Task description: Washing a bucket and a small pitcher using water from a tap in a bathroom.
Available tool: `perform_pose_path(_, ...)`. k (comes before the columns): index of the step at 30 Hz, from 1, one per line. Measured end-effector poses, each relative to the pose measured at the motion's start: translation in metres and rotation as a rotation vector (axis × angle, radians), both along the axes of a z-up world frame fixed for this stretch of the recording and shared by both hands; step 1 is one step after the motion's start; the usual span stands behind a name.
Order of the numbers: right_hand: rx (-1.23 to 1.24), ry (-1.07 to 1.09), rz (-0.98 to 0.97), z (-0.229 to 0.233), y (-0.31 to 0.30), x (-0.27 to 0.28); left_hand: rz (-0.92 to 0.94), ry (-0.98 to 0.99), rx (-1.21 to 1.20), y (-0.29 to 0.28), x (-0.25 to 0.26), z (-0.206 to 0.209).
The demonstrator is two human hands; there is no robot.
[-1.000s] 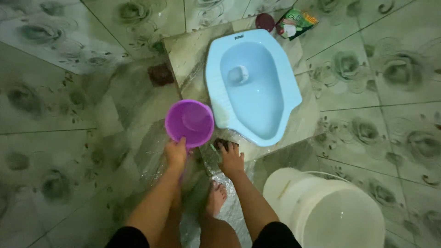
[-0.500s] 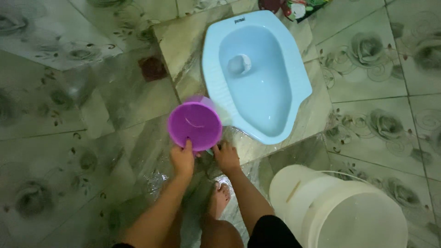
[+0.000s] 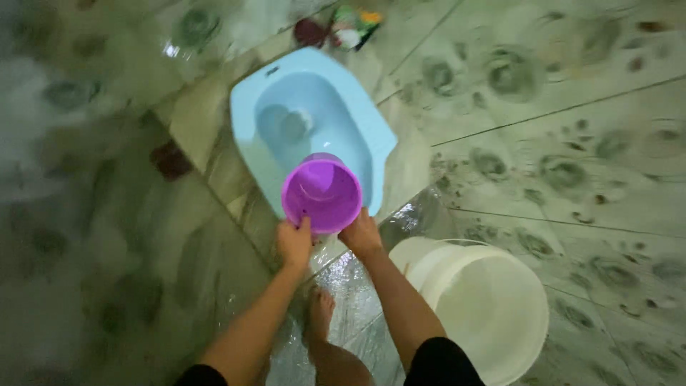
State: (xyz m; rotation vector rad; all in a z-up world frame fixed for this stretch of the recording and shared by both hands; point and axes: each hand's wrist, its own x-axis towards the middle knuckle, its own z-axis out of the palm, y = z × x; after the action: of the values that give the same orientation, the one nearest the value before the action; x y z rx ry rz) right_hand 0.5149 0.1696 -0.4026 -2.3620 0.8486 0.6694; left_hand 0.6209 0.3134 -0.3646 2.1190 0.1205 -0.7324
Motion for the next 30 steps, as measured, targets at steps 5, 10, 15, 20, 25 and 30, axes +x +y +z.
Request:
perform_pose_path(5,-0.319,-0.088,0.119,0.031,-0.114,0.009,0.037,0.074,-0.166,-0.095,0.010,0.000)
perform_pose_path(10,-0.416,-0.010,0.014,-0.001,-0.208,0.009,0.027,0.057,-0.178,-0.169,0.010,-0.026)
perform_pose_path(15,-0.495,0.196,0.035,-0.022,-0.259,0.015,0.052,0.124,-0.260,-0.225,0.006,-0.031)
perform_pose_path(20,-0.500,0.216,-0.008,-0.104,-0.304,0.021,0.044,0.060,-0.265,-0.260,0.002,-0.061)
perform_pose_path(25,-0.454,0.287,-0.014,-0.160,-0.326,0.018,0.020,0.144,-0.265,-0.277,0.000,-0.069)
perform_pose_path(30,-0.656,-0.008,-0.016,-0.142,-0.319,0.018,0.003,0.105,-0.201,-0.278,-0.004,-0.078)
